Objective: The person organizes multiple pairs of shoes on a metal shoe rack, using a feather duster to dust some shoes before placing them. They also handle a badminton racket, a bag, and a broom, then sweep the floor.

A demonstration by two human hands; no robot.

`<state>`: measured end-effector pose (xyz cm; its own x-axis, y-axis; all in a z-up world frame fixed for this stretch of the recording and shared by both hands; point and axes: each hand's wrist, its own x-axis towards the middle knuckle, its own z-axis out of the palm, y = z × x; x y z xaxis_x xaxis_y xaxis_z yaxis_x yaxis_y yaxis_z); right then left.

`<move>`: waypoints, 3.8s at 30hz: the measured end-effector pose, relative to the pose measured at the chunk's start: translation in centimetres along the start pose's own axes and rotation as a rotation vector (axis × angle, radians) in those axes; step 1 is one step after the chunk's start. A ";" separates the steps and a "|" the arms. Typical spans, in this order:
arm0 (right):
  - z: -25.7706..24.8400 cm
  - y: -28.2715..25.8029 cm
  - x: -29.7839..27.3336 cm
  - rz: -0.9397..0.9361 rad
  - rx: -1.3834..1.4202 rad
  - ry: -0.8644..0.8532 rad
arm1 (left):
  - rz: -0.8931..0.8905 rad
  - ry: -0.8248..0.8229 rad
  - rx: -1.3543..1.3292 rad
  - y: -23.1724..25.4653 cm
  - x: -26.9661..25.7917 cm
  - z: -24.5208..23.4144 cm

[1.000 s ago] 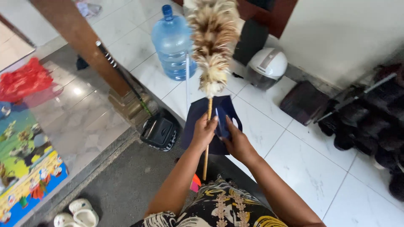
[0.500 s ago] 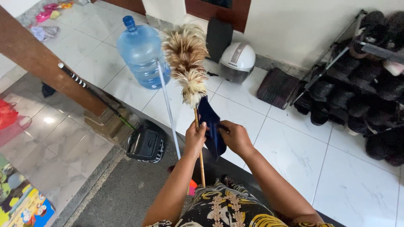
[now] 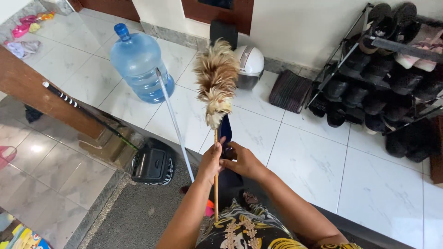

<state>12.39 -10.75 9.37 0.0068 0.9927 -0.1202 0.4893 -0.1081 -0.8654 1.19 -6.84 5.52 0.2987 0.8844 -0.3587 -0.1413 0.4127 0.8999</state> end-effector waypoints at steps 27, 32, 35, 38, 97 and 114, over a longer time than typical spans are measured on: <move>-1.5 12.6 11.5 0.328 0.131 0.336 | 0.149 0.060 -0.501 -2.3 12.5 3.4; -8.9 17.7 17.6 0.354 -0.054 0.547 | 0.103 -0.007 -0.430 3.0 14.2 5.8; -15.7 25.1 22.3 -0.133 -0.117 0.718 | 0.129 0.061 -0.327 3.0 16.6 6.8; -21.8 29.2 26.0 -0.062 -0.115 0.749 | 0.027 0.096 -0.271 3.5 19.0 7.5; 20.3 22.7 40.0 -0.798 -0.543 -0.354 | 0.368 1.034 0.153 -11.2 14.0 -14.4; 26.4 15.8 35.9 -0.910 -0.197 -0.291 | 0.609 0.921 0.208 -11.1 12.5 -20.1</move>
<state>-2.69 21.75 -21.46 -0.6487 0.6374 0.4158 0.3382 0.7309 -0.5928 -12.49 4.04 -13.95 -0.5903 0.7854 0.1863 0.1606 -0.1119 0.9807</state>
